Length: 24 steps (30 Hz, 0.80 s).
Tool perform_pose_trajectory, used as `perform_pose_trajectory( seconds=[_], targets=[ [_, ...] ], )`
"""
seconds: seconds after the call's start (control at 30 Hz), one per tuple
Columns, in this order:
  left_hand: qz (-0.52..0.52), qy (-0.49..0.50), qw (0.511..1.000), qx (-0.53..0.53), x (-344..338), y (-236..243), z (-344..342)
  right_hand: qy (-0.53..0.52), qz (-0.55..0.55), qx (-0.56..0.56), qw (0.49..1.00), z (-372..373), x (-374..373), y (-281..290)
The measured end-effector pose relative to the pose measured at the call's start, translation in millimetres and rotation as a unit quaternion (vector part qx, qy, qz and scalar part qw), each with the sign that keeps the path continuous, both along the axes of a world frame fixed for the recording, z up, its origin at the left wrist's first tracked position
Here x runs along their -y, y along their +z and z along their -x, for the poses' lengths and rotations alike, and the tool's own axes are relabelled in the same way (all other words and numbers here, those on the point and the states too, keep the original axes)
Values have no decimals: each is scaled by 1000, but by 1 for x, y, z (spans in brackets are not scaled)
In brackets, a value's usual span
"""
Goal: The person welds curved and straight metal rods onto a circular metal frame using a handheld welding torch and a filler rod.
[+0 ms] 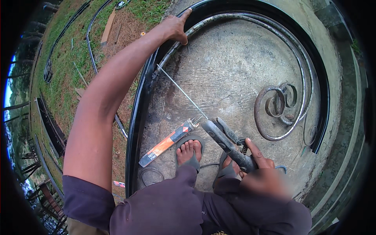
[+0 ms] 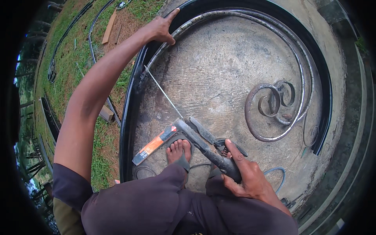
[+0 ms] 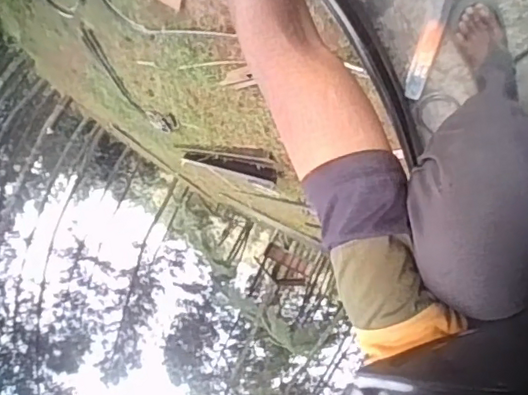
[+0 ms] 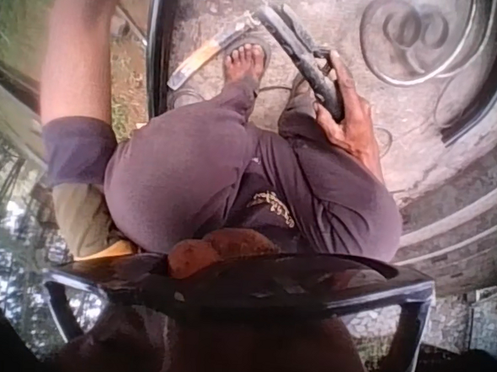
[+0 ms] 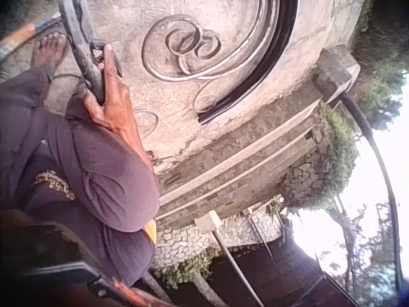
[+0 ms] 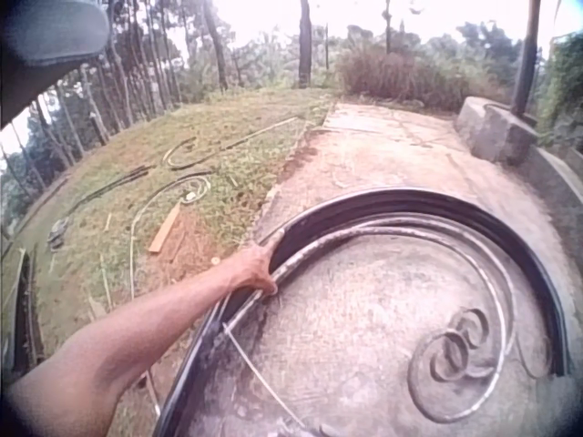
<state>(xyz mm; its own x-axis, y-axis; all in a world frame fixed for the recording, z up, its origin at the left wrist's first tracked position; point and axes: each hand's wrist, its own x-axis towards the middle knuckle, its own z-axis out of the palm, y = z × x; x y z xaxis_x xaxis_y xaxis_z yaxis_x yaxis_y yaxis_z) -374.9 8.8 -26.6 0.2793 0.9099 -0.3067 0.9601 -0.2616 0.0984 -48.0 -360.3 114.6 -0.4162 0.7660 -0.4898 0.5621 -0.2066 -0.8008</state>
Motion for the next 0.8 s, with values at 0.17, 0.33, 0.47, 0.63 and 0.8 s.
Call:
perform_pose_trajectory(
  seconds=[0.17, 0.33, 0.47, 0.63, 0.8],
  targets=[
    [-22, -12, 1000, 11, 2, -3, 1, 2, 21, 0, 1000, 3, 0, 0],
    [-12, -5, 1000, -4, 1, -4, 1, 16, 36, -3, 999, 3, -1, -2],
    [-28, -17, 999, 12, 0, -5, 3, 6, 25, 0, 1000, 3, 0, 1],
    [-33, -18, 999, 15, -1, -9, 4, -3, 24, 19, 1000, 3, 0, 4],
    [-30, -18, 999, 12, -1, -8, 3, -5, 48, -6, 999, 5, -1, 0]
  ],
)
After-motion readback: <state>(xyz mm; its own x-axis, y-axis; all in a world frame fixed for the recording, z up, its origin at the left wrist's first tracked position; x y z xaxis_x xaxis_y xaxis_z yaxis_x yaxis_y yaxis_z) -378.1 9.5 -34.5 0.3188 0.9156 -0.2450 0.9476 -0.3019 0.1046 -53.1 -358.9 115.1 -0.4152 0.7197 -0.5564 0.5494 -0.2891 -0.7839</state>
